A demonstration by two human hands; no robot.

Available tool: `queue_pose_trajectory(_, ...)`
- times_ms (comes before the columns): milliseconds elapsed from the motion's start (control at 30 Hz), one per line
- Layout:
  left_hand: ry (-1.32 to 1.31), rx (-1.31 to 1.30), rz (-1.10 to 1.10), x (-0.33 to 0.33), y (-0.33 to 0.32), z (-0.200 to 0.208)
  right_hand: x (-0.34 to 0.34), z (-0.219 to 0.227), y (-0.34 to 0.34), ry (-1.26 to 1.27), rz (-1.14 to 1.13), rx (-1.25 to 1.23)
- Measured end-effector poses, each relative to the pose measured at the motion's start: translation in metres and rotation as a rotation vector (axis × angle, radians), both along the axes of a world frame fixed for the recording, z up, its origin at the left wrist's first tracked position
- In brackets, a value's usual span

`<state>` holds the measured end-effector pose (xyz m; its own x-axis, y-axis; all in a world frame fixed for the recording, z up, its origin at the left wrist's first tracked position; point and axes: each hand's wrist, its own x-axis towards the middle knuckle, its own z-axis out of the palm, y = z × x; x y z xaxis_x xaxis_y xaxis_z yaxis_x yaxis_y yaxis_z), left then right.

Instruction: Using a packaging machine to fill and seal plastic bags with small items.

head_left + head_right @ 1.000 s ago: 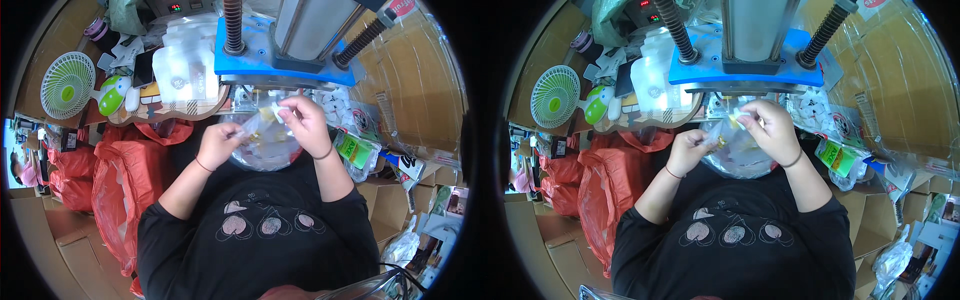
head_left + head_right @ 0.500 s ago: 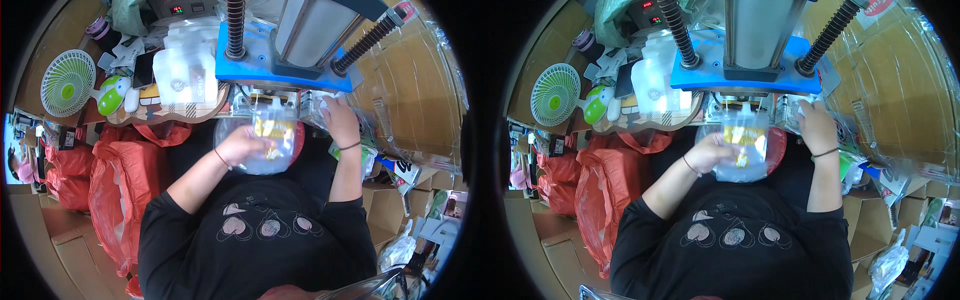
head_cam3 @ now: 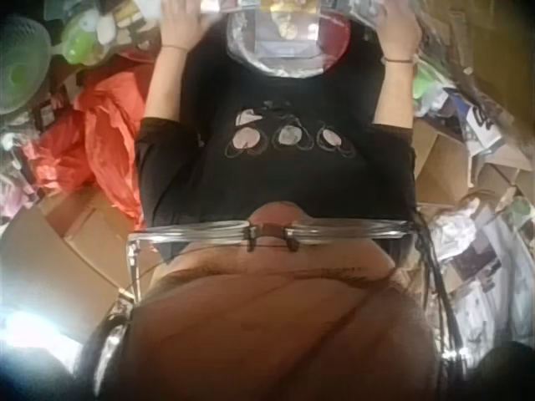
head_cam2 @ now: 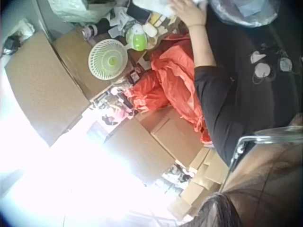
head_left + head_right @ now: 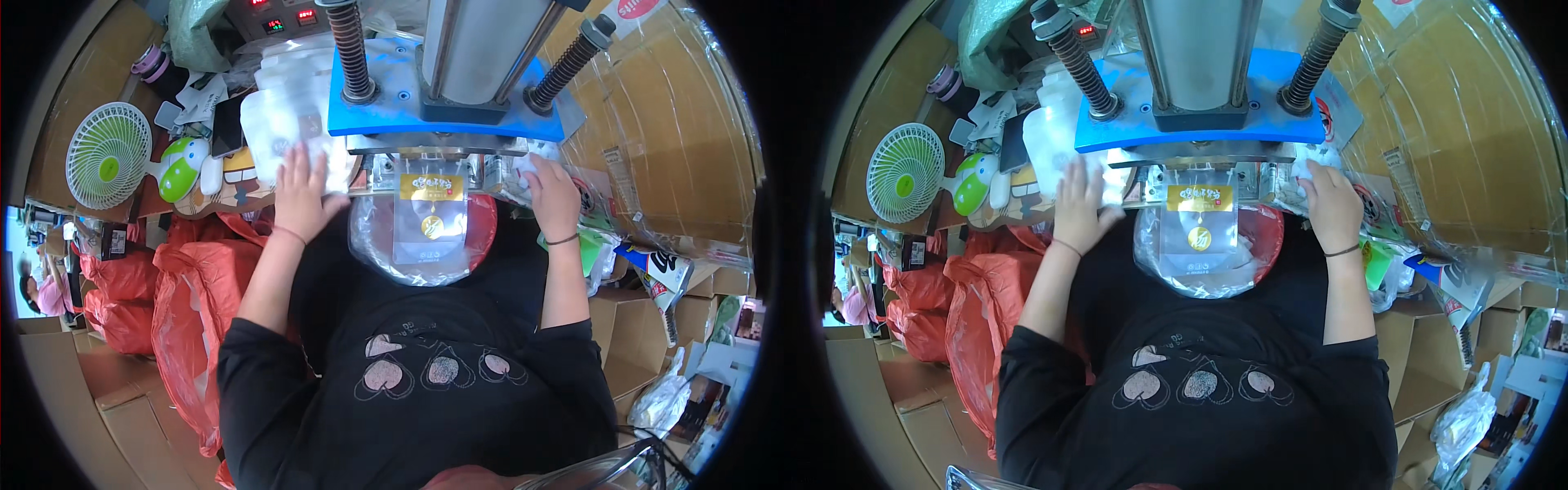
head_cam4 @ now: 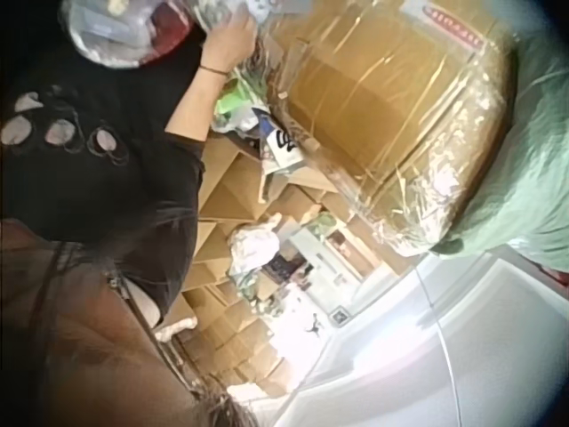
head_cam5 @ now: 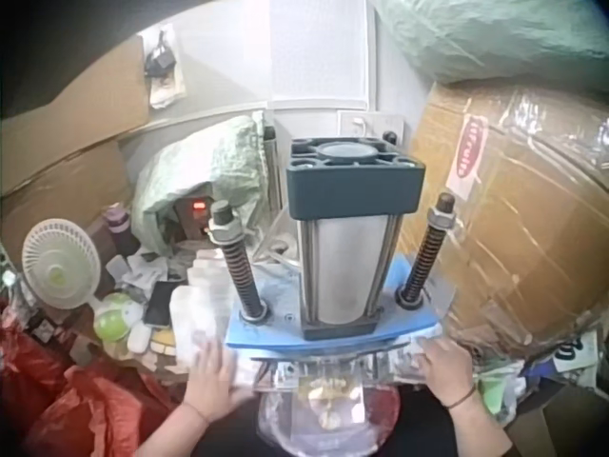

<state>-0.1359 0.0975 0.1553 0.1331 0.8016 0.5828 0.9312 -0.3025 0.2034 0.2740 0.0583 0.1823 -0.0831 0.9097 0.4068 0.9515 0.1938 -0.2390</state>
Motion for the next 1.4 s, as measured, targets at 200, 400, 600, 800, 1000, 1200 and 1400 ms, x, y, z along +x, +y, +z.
queue_pose_trajectory(200, -0.749, -0.537, -0.237, -0.013, -0.047, -0.026, -0.018, 0.022, -0.019, 0.329, 0.107, 0.101)
queue_pose_trajectory(400, -0.896, -0.845, -0.394, 0.033, -0.071, 0.000, -0.086, 0.038, -0.025, 0.475, 0.559, -0.103)
queue_pose_trajectory(600, -1.068, -1.178, -0.566, 0.068, -0.086, 0.001, -0.104, 0.045, -0.015, 0.543, 0.555, -0.136)
queue_pose_trajectory(800, -1.456, -1.383, -0.713, 0.097, -0.101, -0.009, -0.075, 0.050, -0.018, 0.376, 0.597, -0.369)
queue_pose_trajectory(1000, -1.481, -1.505, -0.620, 0.095, -0.074, -0.021, -0.018, 0.043, -0.017, 0.005, 0.218, -0.268)
queue_pose_trajectory(1200, -1.613, -1.448, -0.557, 0.092, -0.031, -0.021, -0.008, 0.038, -0.016, -0.246, 0.169, -0.488)
queue_pose_trajectory(1400, -0.998, -0.791, -0.251, 0.061, -0.018, -0.023, 0.027, 0.013, -0.016, 0.101, 0.308, -0.423)
